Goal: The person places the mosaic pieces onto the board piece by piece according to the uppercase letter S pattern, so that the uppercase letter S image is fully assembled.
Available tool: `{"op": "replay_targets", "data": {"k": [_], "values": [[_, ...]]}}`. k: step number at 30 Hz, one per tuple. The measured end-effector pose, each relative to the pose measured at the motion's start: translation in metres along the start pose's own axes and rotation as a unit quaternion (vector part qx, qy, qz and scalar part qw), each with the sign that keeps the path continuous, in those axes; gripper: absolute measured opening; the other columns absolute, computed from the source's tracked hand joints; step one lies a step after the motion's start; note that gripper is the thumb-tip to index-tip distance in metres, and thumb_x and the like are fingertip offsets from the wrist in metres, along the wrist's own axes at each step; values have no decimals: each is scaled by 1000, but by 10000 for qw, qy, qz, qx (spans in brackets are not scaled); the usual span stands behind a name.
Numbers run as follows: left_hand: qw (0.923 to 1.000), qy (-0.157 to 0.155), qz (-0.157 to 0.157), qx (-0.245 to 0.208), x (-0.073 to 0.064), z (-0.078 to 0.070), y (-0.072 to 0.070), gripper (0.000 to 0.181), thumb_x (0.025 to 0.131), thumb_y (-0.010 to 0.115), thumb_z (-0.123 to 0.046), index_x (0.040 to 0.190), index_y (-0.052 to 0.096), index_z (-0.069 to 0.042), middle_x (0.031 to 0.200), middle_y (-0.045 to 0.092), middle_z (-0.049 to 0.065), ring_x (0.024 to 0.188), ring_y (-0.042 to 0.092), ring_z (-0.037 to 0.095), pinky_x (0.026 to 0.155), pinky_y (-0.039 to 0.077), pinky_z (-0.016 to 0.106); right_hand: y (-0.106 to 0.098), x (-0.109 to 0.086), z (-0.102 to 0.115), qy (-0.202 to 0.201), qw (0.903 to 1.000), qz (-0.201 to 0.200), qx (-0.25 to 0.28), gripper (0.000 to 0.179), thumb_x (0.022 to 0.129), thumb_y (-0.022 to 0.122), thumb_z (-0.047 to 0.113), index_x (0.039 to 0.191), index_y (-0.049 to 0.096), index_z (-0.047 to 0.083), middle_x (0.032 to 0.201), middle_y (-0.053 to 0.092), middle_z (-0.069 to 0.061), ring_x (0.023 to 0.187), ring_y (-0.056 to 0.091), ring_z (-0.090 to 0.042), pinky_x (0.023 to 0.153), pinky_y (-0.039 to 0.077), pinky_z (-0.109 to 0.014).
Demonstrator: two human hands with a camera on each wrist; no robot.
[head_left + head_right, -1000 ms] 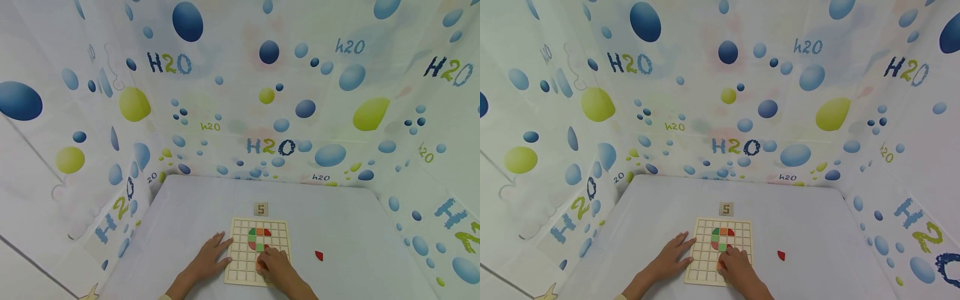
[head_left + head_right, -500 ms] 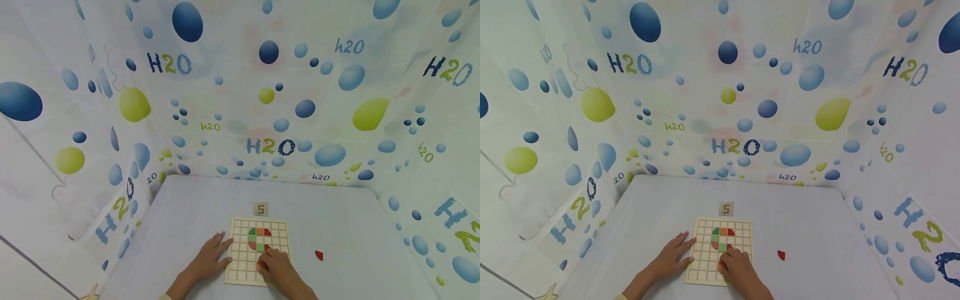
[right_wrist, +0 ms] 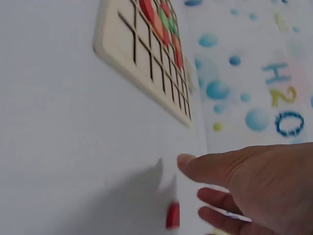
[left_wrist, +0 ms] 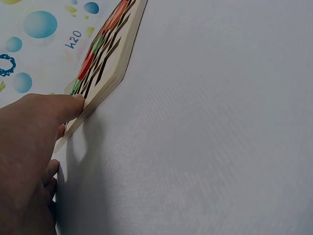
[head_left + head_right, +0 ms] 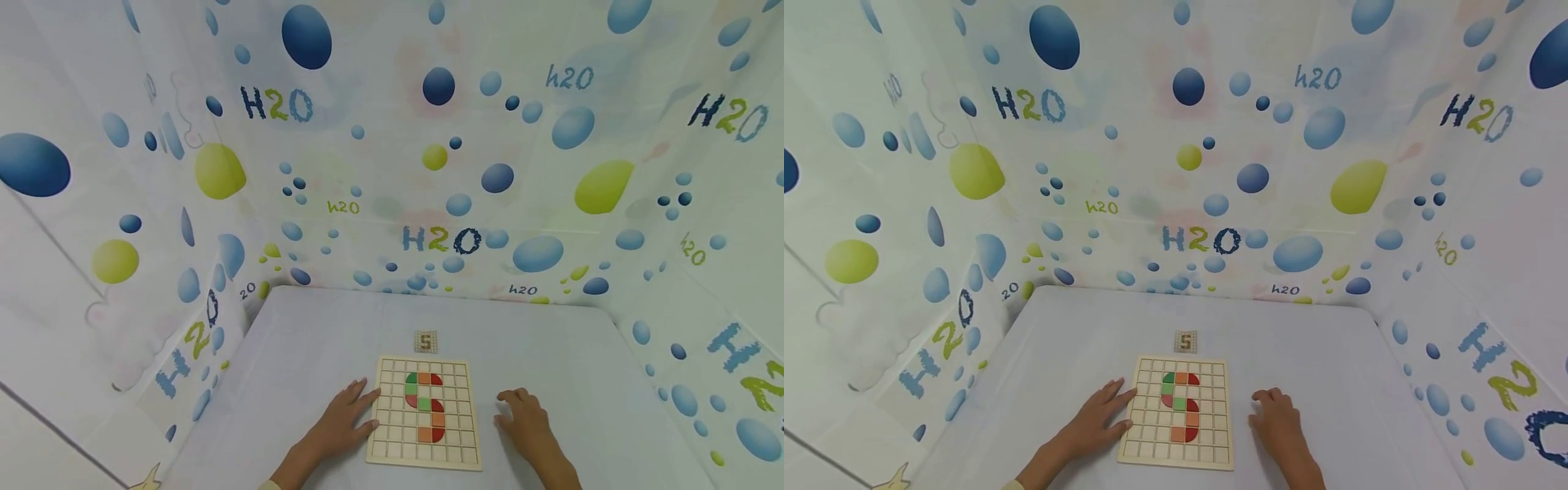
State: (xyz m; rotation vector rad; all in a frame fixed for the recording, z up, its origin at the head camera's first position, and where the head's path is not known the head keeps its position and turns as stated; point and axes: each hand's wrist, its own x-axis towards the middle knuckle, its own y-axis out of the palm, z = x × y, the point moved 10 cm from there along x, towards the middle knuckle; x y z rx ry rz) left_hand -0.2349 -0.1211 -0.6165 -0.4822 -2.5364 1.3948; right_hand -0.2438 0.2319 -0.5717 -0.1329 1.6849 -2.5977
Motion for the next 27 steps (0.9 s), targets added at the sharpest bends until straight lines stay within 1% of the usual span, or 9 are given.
{"op": "replay_targets", "data": {"k": [2,4,7,11,15,18,21,24,27], "values": [[10000,-15,1,26,0,1,0,64,103,62,-52,158,50,-21,169,36,18,157,30,44,125,28,65,-7,-1,-17,167,9998,30,-137,37,87,86,13,119,69,5,115,66,-18,101,63,-37,76,57,-57],[10000,-26,7,29,0,1,-1,64,103,62,-52,158,50,-21,169,36,18,157,30,44,125,28,65,-11,-3,-31,304,9993,144,-169,38,87,86,13,119,68,2,114,65,-21,97,63,-38,71,58,-57],[10000,-21,-1,49,0,1,-1,64,103,62,-52,159,50,-22,169,36,18,157,30,44,125,29,65,-10,-4,-47,431,9985,309,-99,35,88,85,13,116,68,1,114,64,-22,98,64,-39,70,59,-58],[10000,-32,-4,5,-1,1,0,64,103,62,-51,158,50,-21,169,36,18,157,31,45,125,29,66,-4,-4,-59,585,9973,424,159,25,90,81,10,110,68,2,112,64,-19,100,63,-38,75,59,-59],[9998,-165,59,-46,-1,4,2,64,103,62,-53,159,50,-23,170,34,16,158,29,42,127,26,64,-1,-2,-61,584,9970,409,307,28,89,82,9,112,68,0,111,66,-18,101,64,-37,84,58,-62],[9997,-228,78,-65,-1,5,3,65,102,63,-53,159,50,-24,171,34,15,159,28,40,128,25,62,1,-1,-57,507,9971,394,400,31,89,83,9,114,68,-1,111,67,-16,101,65,-35,88,58,-61],[9997,-227,80,-64,-1,5,3,64,102,63,-52,159,50,-23,171,34,15,159,28,41,128,26,63,4,-1,-52,357,9976,381,448,26,89,83,8,110,70,1,108,66,-14,98,65,-31,84,59,-56],[9997,-207,77,-59,-1,4,3,64,103,63,-52,159,50,-24,171,34,15,159,28,41,127,26,63,5,-1,-48,186,9987,298,361,19,91,81,5,106,70,4,105,64,-11,95,65,-27,80,60,-50],[9998,-189,80,-63,-1,3,2,64,103,62,-52,159,49,-24,171,34,15,159,28,41,127,26,63,3,-2,-45,57,9995,186,268,18,91,80,4,105,69,4,103,64,-10,93,64,-25,79,59,-47]]}}
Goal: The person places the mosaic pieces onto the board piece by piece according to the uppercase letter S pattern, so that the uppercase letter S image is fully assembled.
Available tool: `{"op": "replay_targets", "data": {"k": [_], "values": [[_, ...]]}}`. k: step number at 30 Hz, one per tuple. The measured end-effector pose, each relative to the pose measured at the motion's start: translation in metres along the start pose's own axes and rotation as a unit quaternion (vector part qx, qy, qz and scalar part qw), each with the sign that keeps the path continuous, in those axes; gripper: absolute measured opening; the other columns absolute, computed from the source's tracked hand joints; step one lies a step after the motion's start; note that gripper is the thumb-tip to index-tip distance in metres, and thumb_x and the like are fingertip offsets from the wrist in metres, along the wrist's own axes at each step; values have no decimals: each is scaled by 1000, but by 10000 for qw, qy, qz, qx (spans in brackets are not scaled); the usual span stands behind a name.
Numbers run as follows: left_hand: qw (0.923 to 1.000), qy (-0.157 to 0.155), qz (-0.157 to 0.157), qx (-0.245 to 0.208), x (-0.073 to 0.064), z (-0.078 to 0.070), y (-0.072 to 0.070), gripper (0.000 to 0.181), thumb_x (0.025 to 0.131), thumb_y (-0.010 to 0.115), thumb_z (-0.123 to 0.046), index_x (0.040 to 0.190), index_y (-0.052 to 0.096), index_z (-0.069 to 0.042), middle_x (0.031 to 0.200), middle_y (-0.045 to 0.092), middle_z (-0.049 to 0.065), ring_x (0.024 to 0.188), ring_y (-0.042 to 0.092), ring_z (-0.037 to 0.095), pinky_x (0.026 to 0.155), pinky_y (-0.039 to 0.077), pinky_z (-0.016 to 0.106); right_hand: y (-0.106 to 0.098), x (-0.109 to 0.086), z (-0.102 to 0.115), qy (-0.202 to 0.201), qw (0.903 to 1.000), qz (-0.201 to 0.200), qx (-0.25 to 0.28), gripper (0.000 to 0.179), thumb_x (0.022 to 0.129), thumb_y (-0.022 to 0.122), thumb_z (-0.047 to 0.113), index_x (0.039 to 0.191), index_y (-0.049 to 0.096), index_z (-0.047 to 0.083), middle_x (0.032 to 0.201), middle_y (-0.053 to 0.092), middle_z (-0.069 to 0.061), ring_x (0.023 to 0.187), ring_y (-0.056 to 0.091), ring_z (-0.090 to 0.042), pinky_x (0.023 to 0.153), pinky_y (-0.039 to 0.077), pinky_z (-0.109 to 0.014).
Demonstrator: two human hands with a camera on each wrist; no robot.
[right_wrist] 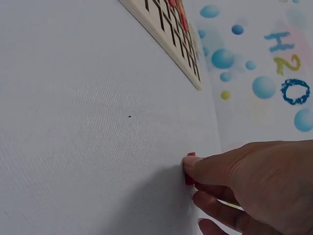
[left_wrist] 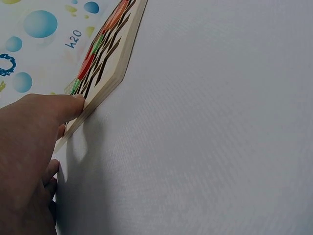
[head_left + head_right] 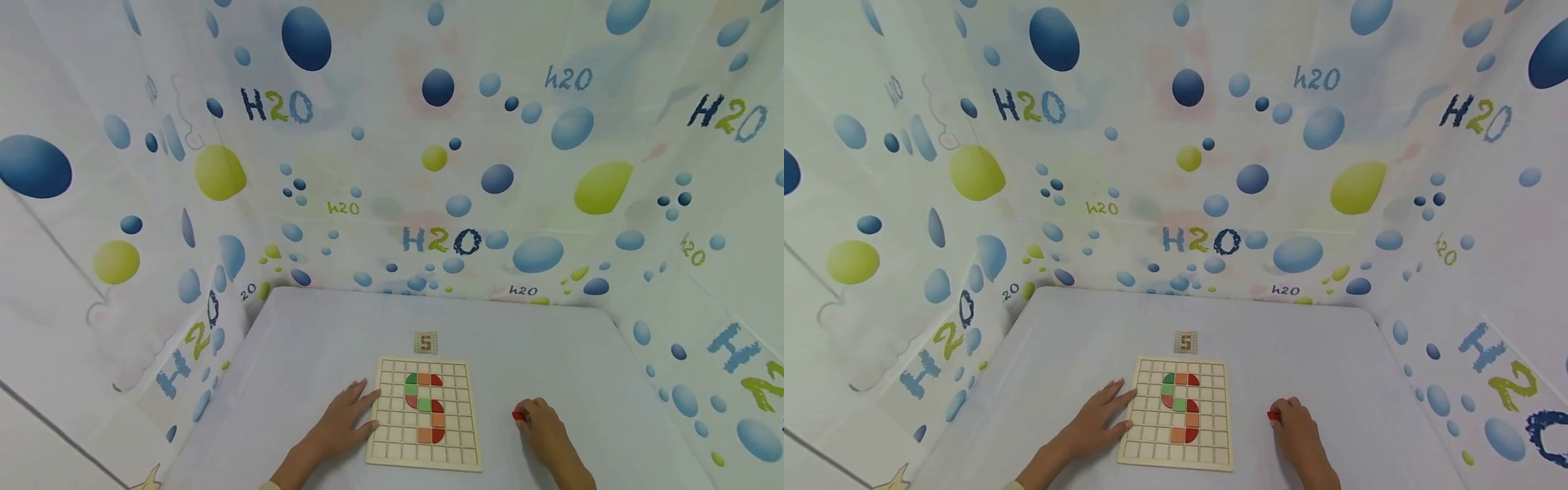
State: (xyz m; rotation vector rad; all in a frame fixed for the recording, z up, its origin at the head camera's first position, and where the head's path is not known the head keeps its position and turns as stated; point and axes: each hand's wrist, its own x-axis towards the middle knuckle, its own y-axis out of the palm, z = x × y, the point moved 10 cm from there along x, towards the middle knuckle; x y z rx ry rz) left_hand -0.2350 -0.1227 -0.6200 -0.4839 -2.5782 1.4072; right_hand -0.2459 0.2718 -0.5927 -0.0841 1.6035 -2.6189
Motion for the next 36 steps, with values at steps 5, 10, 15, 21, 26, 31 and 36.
{"op": "replay_targets", "data": {"k": [5,10,15,21,26,31,36], "values": [[9999,91,-53,-50,-1,-3,-2,64,103,63,-52,159,50,-23,170,35,17,158,29,43,126,26,65,0,1,2,50,10000,-29,-29,18,90,81,5,104,69,2,101,63,-9,91,63,-23,80,59,-47],[9999,113,-77,-20,-1,-4,-4,64,103,63,-51,158,51,-22,169,36,18,157,30,44,126,27,66,2,2,15,307,9995,-16,102,18,90,82,6,104,71,1,100,63,-9,91,62,-22,85,59,-48],[10000,-17,-3,26,-1,-2,-2,65,102,63,-53,159,50,-24,170,34,16,158,29,42,127,26,64,4,2,44,208,9993,-152,266,16,90,81,6,103,72,6,101,63,-4,93,62,-20,84,58,-45],[9999,-139,46,61,0,1,1,65,102,63,-54,159,49,-26,172,33,13,159,27,39,127,26,63,19,1,90,-357,9985,-145,400,18,91,83,11,104,71,13,101,62,4,95,61,-13,80,57,-36],[9999,-113,-24,47,-1,0,-2,65,102,64,-54,159,49,-26,171,34,13,159,28,40,127,26,63,38,-3,137,-1138,9919,59,567,18,93,82,16,107,71,14,103,61,6,96,60,-12,80,57,-33],[10000,-50,-34,20,0,0,-2,65,102,64,-54,159,49,-26,171,34,14,159,28,41,126,27,64,62,-5,170,-1759,9828,241,505,14,95,81,22,104,72,17,99,60,11,88,52,-7,77,53,-31],[10000,75,-41,-44,-1,-2,-2,65,102,64,-53,159,50,-23,169,36,18,158,29,44,125,27,67,76,-10,192,-2213,9742,276,335,13,94,81,23,103,73,19,101,62,13,94,58,-8,81,55,-35]]}}
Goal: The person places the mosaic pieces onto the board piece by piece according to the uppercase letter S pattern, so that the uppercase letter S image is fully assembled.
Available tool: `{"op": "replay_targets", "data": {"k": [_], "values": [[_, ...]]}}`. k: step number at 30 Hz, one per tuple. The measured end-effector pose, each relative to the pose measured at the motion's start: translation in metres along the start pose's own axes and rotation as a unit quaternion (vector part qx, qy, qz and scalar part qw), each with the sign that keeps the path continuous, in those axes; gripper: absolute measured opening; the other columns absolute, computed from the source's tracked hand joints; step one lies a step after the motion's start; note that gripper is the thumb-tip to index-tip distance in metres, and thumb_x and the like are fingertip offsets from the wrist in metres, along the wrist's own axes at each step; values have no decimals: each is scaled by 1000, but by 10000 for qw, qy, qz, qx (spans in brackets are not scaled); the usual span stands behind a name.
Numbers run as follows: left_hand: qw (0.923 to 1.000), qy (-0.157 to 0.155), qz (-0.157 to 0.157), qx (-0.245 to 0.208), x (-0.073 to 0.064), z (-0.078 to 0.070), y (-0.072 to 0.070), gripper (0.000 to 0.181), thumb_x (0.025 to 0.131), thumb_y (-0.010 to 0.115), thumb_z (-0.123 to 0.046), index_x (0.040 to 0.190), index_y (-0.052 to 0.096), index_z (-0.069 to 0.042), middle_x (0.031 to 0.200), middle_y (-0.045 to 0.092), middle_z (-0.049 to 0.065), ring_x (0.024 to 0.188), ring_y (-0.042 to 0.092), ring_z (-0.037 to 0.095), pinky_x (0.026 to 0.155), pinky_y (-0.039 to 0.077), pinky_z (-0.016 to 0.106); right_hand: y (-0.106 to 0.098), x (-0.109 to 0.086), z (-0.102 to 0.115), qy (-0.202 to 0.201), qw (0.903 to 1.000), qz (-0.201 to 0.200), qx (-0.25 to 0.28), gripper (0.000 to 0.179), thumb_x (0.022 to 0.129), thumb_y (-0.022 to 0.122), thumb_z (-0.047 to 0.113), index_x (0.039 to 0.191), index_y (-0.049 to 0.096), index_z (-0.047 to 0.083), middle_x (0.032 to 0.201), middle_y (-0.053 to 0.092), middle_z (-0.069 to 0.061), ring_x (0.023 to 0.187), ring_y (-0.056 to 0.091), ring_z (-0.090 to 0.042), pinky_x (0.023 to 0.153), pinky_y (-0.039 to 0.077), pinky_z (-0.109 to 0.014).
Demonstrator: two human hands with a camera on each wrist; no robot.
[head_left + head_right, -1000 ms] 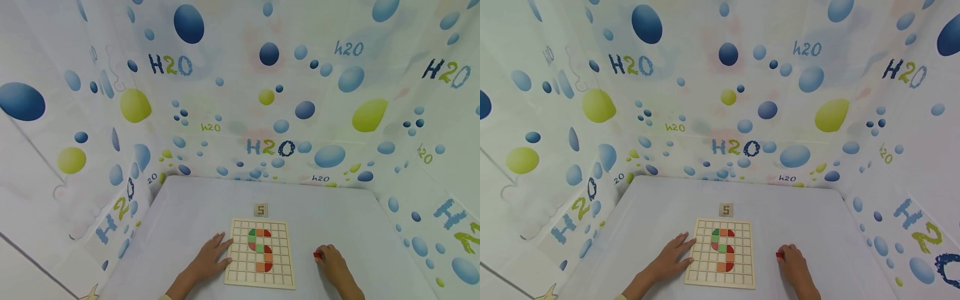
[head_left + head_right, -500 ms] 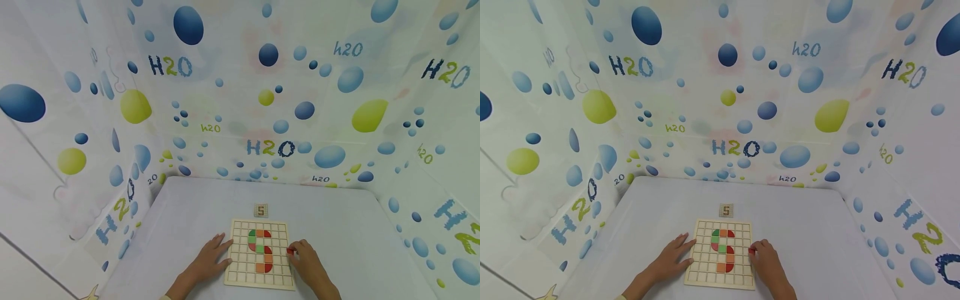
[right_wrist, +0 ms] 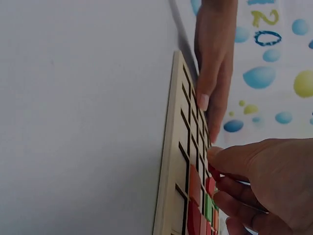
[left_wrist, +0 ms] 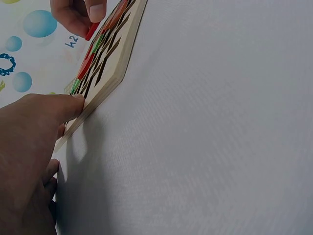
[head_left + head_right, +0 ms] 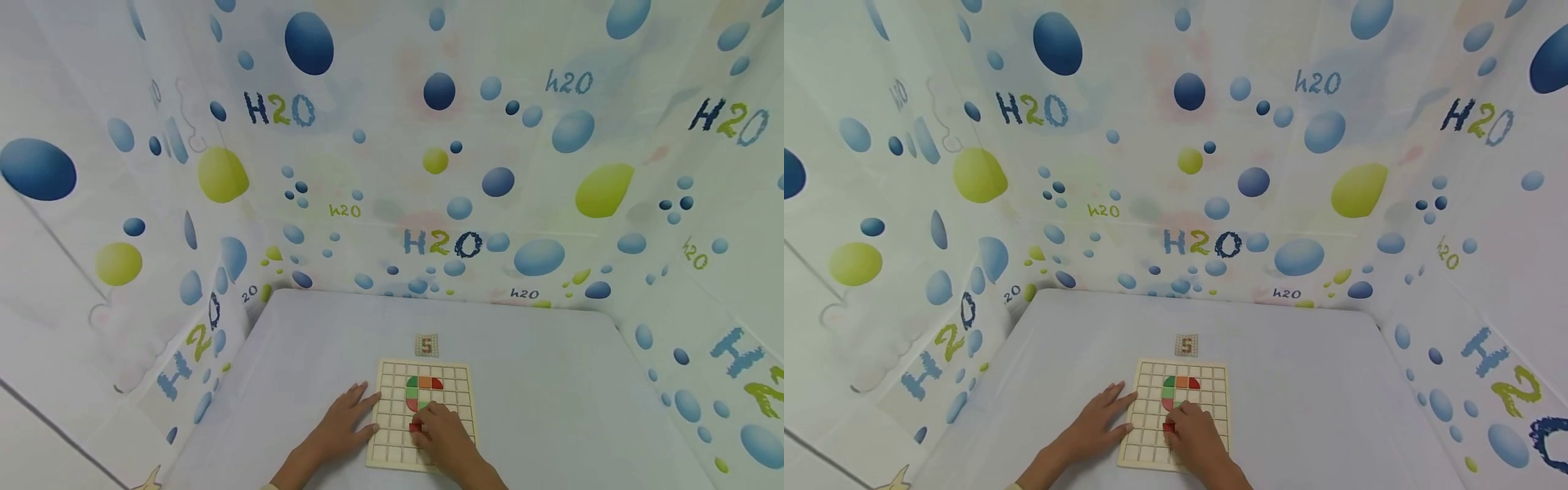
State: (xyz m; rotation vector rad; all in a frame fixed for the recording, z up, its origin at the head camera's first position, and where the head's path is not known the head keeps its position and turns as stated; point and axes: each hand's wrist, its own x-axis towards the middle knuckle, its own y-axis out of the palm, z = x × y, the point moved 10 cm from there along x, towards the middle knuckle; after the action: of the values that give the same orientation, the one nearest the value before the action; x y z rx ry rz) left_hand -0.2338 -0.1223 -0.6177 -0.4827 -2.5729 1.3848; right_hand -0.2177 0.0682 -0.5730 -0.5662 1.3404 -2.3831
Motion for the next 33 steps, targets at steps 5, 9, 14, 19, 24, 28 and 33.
{"op": "replay_targets", "data": {"k": [5,9,14,19,24,28,33], "values": [[10000,9,-42,62,0,1,0,64,102,63,-54,158,50,-25,169,37,16,157,30,43,124,29,67,7,1,12,-171,9998,80,-106,17,92,84,24,103,71,22,99,62,14,90,54,-4,77,50,-33],[9999,14,-51,94,1,3,0,65,102,63,-54,159,50,-25,170,36,16,157,30,43,124,29,66,10,3,15,-266,9993,110,-250,18,90,86,25,100,71,23,94,60,17,84,48,-1,72,44,-26],[9999,85,-89,68,2,0,-1,65,102,64,-52,158,51,-22,168,37,19,157,31,45,124,29,67,10,3,15,-293,9985,174,-429,18,91,84,30,99,69,24,95,60,16,84,47,-2,69,34,-24],[9999,90,-85,39,2,-1,-3,65,102,64,-52,158,51,-21,168,37,20,157,31,45,124,29,67,11,3,14,-284,9983,202,-472,16,93,82,30,100,69,25,98,60,16,88,49,-4,70,34,-25],[9999,72,-74,44,3,-1,-3,65,102,64,-52,158,51,-22,169,36,19,157,31,44,124,29,67,15,4,13,-270,9984,274,-425,16,94,81,27,103,69,27,98,59,19,88,48,-3,73,36,-26],[9999,85,-69,53,4,-2,-1,65,102,64,-52,158,51,-22,169,37,19,157,31,44,124,30,66,13,3,13,-333,9984,191,-412,15,93,82,25,99,68,27,96,59,19,86,47,-2,71,34,-24],[9998,135,-116,69,5,-3,-2,64,103,64,-52,158,51,-22,169,37,19,157,31,45,124,30,67,7,0,14,-361,9983,31,-467,15,92,83,24,94,69,27,96,60,18,84,45,-3,69,30,-23]]}}
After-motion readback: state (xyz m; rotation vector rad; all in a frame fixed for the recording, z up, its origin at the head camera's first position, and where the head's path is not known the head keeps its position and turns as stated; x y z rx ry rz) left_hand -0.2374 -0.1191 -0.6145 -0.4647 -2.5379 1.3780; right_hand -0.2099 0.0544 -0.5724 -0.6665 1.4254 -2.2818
